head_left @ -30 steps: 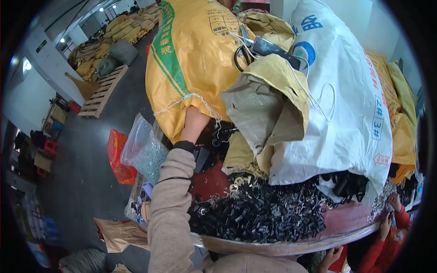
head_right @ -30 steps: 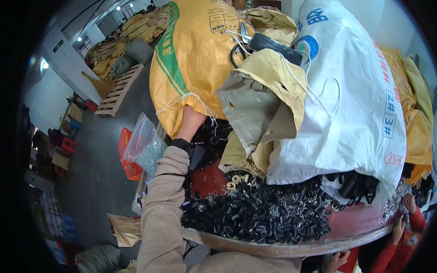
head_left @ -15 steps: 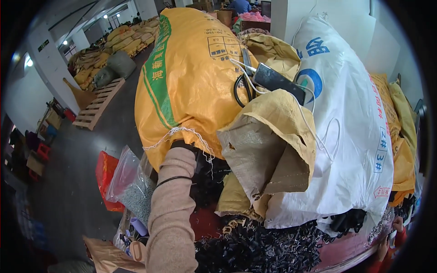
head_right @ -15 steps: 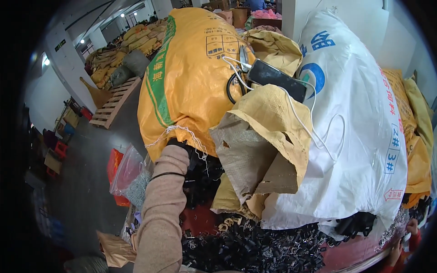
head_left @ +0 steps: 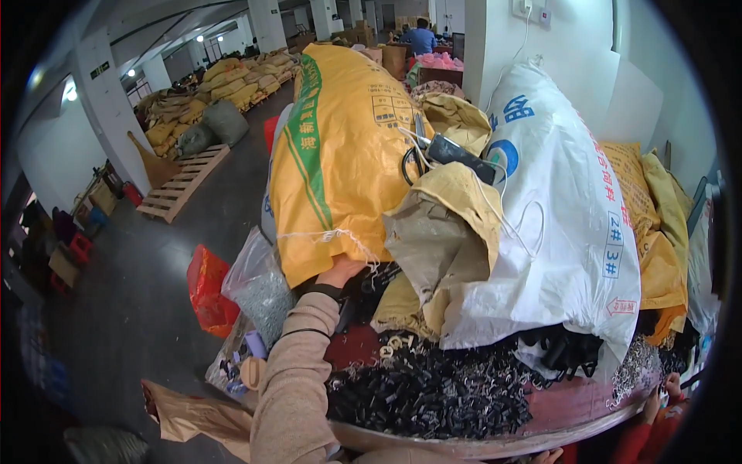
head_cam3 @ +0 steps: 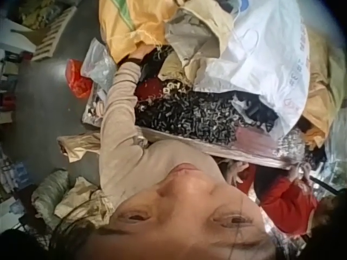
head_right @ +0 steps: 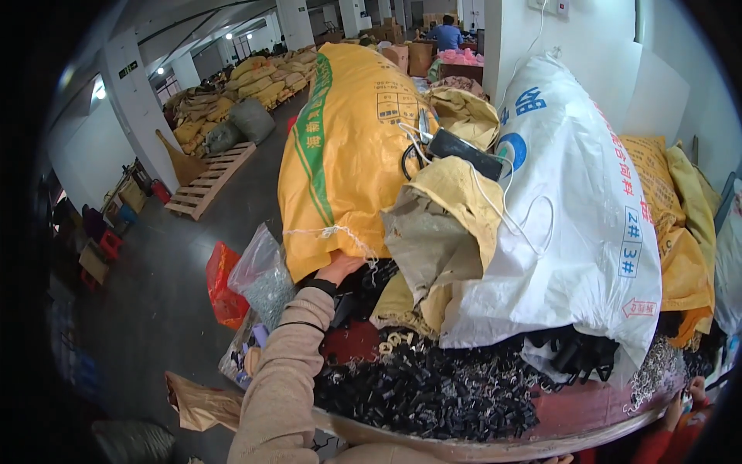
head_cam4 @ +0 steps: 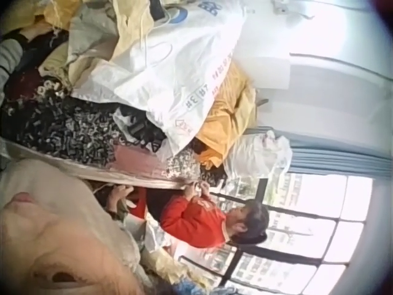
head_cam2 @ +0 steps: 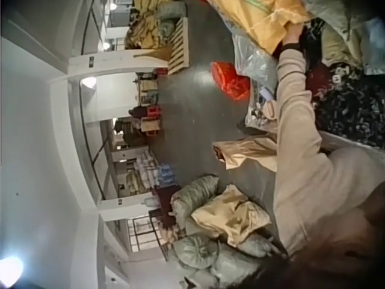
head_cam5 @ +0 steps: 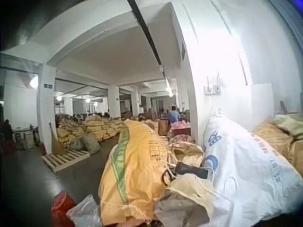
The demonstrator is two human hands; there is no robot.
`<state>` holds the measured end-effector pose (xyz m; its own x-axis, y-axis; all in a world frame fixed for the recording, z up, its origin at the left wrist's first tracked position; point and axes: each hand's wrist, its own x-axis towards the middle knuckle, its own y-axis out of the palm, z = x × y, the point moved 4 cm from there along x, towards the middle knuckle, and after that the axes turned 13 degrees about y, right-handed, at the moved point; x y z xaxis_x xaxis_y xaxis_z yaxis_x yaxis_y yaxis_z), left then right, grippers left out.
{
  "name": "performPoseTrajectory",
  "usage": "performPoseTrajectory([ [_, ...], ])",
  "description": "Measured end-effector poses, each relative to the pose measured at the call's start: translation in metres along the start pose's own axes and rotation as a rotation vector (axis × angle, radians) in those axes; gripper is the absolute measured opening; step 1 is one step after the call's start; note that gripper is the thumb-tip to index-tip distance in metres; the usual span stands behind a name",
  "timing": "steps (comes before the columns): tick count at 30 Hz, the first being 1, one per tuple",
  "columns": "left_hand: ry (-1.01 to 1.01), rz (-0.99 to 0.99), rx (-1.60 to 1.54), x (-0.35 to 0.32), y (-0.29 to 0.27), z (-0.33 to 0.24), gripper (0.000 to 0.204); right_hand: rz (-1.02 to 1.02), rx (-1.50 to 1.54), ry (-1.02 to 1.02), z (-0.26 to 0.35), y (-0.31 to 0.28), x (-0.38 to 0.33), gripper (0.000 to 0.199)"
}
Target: The person picks up a black plastic housing and a small beige insert, pressing the insert into the housing. They then fit a larger black plastic sleeve over the assembly before placing the completed unit into a green bag.
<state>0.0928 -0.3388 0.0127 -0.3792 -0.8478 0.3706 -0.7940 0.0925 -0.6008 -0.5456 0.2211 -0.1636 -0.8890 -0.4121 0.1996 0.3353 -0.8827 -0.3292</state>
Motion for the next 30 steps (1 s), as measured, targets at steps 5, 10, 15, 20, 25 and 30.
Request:
performPoseTrajectory([
  [5, -0.127, 0.280, 0.821, -0.012, 0.018, -0.046, 0.042, -0.010, -0.077, 0.027, 0.110, 0.075, -0.107, 0.016],
  [10, -0.115, 0.203, 0.573, -0.006, 0.006, -0.080, 0.034, -0.064, -0.077, 0.117, 0.149, 0.068, -0.133, 0.011],
  [15, 0.286, 0.020, 0.832, 0.035, -0.010, -0.021, 0.035, -0.125, -0.113, 0.215, 0.159, 0.077, -0.131, 0.010],
  [20, 0.218, 0.093, 0.714, 0.078, 0.017, 0.008, 0.043, -0.177, -0.147, 0.210, 0.171, 0.071, -0.138, 0.007],
  [25, 0.120, 0.189, 0.626, 0.073, 0.013, 0.023, 0.045, -0.226, -0.195, 0.209, 0.167, 0.072, -0.141, 0.007],
  [30, -0.041, 0.276, 0.584, 0.082, 0.019, 0.033, 0.048, -0.263, -0.157, 0.267, 0.171, 0.080, -0.141, 0.007],
])
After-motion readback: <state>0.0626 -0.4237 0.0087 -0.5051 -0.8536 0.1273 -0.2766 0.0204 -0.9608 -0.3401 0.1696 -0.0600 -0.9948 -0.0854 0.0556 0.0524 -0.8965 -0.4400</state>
